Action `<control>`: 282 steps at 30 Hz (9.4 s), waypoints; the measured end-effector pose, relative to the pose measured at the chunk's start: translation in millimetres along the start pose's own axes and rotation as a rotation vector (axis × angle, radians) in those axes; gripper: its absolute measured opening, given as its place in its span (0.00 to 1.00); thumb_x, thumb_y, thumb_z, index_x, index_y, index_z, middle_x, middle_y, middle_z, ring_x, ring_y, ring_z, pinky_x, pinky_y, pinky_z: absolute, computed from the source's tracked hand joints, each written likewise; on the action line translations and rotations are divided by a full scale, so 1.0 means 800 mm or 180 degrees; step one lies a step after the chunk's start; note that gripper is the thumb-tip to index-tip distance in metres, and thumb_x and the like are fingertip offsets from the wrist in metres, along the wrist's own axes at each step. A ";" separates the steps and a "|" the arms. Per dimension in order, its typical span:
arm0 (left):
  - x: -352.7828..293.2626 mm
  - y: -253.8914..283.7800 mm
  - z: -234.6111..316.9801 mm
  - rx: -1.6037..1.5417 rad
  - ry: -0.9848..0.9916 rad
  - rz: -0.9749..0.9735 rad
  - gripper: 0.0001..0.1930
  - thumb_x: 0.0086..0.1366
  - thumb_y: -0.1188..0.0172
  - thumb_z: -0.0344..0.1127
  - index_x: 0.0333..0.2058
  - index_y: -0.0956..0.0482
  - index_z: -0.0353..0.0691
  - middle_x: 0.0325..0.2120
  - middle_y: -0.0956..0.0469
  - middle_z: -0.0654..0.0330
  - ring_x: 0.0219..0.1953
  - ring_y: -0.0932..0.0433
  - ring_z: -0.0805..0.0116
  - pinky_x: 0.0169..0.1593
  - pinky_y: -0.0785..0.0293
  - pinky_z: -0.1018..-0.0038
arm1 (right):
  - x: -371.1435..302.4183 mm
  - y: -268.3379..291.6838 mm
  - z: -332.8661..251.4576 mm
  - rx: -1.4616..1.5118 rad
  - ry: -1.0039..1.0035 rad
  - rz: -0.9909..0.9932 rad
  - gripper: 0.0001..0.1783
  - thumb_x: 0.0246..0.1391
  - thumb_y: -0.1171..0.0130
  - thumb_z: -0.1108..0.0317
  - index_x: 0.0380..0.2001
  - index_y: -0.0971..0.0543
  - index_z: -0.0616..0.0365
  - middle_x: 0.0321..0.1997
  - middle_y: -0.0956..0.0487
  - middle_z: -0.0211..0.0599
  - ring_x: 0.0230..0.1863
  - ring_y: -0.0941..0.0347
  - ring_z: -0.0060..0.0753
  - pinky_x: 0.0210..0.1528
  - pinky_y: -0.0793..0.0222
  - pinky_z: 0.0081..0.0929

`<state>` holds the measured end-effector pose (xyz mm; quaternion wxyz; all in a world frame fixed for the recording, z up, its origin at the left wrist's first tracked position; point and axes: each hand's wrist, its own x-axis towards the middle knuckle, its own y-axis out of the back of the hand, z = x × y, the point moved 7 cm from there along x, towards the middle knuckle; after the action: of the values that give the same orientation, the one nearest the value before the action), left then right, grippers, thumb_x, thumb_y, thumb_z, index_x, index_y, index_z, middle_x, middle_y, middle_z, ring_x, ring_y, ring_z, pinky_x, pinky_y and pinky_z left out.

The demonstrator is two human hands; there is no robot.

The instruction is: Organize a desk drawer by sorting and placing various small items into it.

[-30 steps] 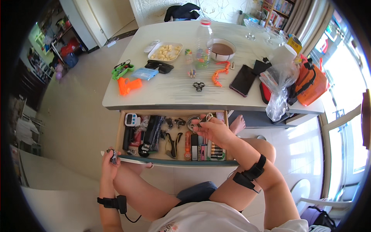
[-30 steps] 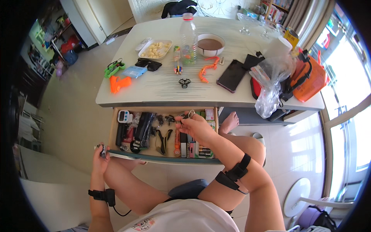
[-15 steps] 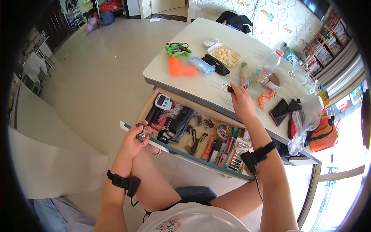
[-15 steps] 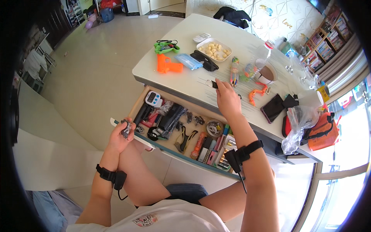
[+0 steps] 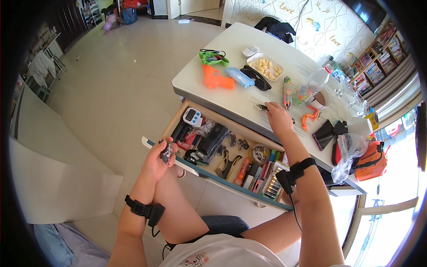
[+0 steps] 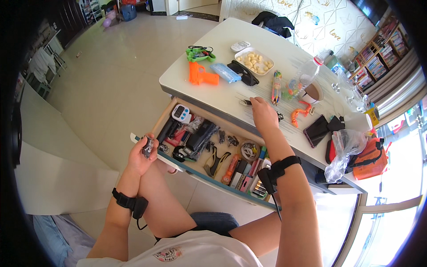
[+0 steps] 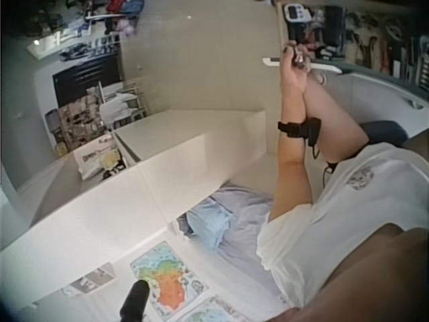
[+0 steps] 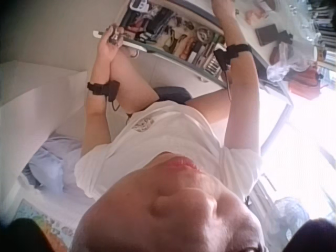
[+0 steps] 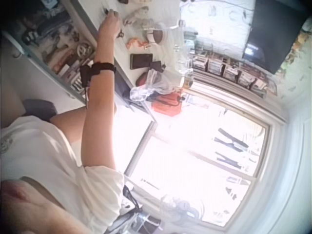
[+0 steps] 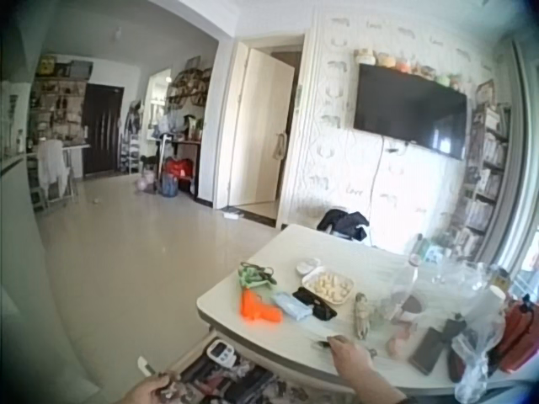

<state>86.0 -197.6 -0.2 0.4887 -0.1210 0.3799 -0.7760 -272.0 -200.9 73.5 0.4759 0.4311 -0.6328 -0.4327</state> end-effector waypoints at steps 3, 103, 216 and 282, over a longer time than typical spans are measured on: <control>0.000 0.001 -0.001 0.0011 0.0006 0.0041 0.14 0.60 0.49 0.43 0.38 0.31 0.40 0.26 0.29 0.56 0.17 0.33 0.71 0.20 0.39 0.79 | -0.008 0.007 0.005 0.0186 -0.0080 -0.0056 0.16 0.49 0.50 0.70 0.43 0.28 0.52 0.46 0.28 0.31 0.44 0.31 0.38 0.41 0.32 0.34; -0.072 -0.219 -0.190 0.1033 0.1329 -0.1549 0.25 0.56 0.42 0.31 0.52 0.38 0.37 0.23 0.27 0.58 0.20 0.31 0.76 0.24 0.34 0.81 | -0.277 0.127 -0.079 0.3038 0.0227 0.0200 0.06 0.45 0.47 0.78 0.30 0.29 0.60 0.25 0.26 0.39 0.26 0.28 0.43 0.28 0.32 0.30; 0.235 -0.295 -0.129 0.6013 -0.2670 -0.0951 0.15 0.54 0.44 0.36 0.40 0.29 0.35 0.42 0.29 0.49 0.47 0.31 0.55 0.49 0.35 0.67 | -0.306 -0.049 -0.030 0.4678 -0.1449 -0.2599 0.21 0.57 0.56 0.51 0.47 0.28 0.50 0.30 0.27 0.24 0.21 0.33 0.14 0.21 0.36 0.13; 0.110 -0.145 -0.042 0.4094 -0.0070 -0.1489 0.12 0.60 0.48 0.32 0.42 0.28 0.33 0.31 0.23 0.60 0.32 0.25 0.76 0.38 0.29 0.79 | -0.270 -0.001 -0.006 0.5690 -0.1953 -0.1741 0.21 0.58 0.55 0.61 0.51 0.35 0.60 0.27 0.30 0.27 0.26 0.34 0.22 0.28 0.35 0.21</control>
<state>-53.6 -229.8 42.6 0.2866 0.1066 -0.1977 -0.9313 -229.1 4.8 23.9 -0.3270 0.6329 -0.7016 0.0168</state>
